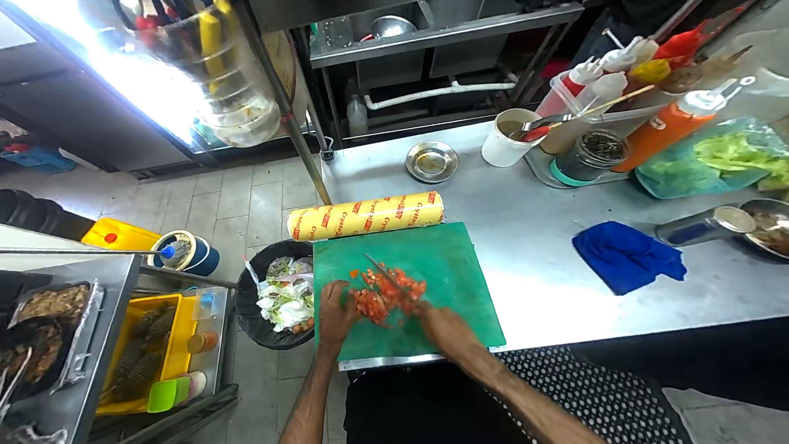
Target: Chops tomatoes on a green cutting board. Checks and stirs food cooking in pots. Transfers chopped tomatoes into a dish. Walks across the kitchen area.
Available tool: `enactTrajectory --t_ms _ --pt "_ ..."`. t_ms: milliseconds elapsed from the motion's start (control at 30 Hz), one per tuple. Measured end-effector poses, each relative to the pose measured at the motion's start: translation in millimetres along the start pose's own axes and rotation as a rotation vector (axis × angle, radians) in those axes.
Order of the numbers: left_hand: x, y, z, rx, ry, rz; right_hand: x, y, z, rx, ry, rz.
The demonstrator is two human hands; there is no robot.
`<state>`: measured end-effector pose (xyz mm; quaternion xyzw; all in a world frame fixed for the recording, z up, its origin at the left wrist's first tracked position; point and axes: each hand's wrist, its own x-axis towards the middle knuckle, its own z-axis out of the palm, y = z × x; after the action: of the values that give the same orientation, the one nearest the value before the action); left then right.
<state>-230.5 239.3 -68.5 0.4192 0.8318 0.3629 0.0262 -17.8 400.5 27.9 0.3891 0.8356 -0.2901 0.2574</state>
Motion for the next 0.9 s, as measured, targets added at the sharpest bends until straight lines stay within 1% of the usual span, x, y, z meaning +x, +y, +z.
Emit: enactTrajectory --t_ms 67,167,233,333,400,467,533,633,700,800,900 --pt "-5.1 -8.1 0.4 0.008 0.038 -0.057 -4.3 20.7 -1.1 0.009 -0.015 -0.002" --pt "-7.0 -10.3 7.8 0.013 0.074 -0.137 -0.6 44.1 5.9 0.114 -0.017 -0.018" --pt "-5.2 -5.8 17.1 0.030 0.098 -0.170 3.2 55.8 11.2 0.158 0.042 0.030" --pt "-1.2 -2.5 32.8 0.041 0.094 -0.177 6.9 63.7 16.6 0.077 0.134 0.145" --pt "0.3 -1.9 46.8 0.038 0.067 -0.158 7.9 61.1 21.4 0.011 0.126 0.205" --pt "0.8 3.4 59.7 0.013 0.046 -0.116 6.0 51.7 29.3 -0.022 0.102 0.214" --pt "-3.3 13.3 66.8 -0.026 0.020 -0.072 1.8 38.2 38.3 -0.022 0.065 0.177" --pt "-11.3 24.0 64.6 -0.120 -0.006 -0.038 -2.8 22.5 45.8 -0.013 0.039 0.115" --pt "-12.9 24.6 55.2 -0.175 0.049 -0.071 -2.1 20.5 38.6 -0.014 0.054 0.102" --pt "-11.4 16.7 34.4 -0.202 0.160 -0.154 6.9 23.6 19.6 -0.026 0.084 0.145" --pt "-8.7 2.2 23.9 -0.199 0.206 -0.202 20.3 19.1 3.4 -0.105 0.053 0.170"
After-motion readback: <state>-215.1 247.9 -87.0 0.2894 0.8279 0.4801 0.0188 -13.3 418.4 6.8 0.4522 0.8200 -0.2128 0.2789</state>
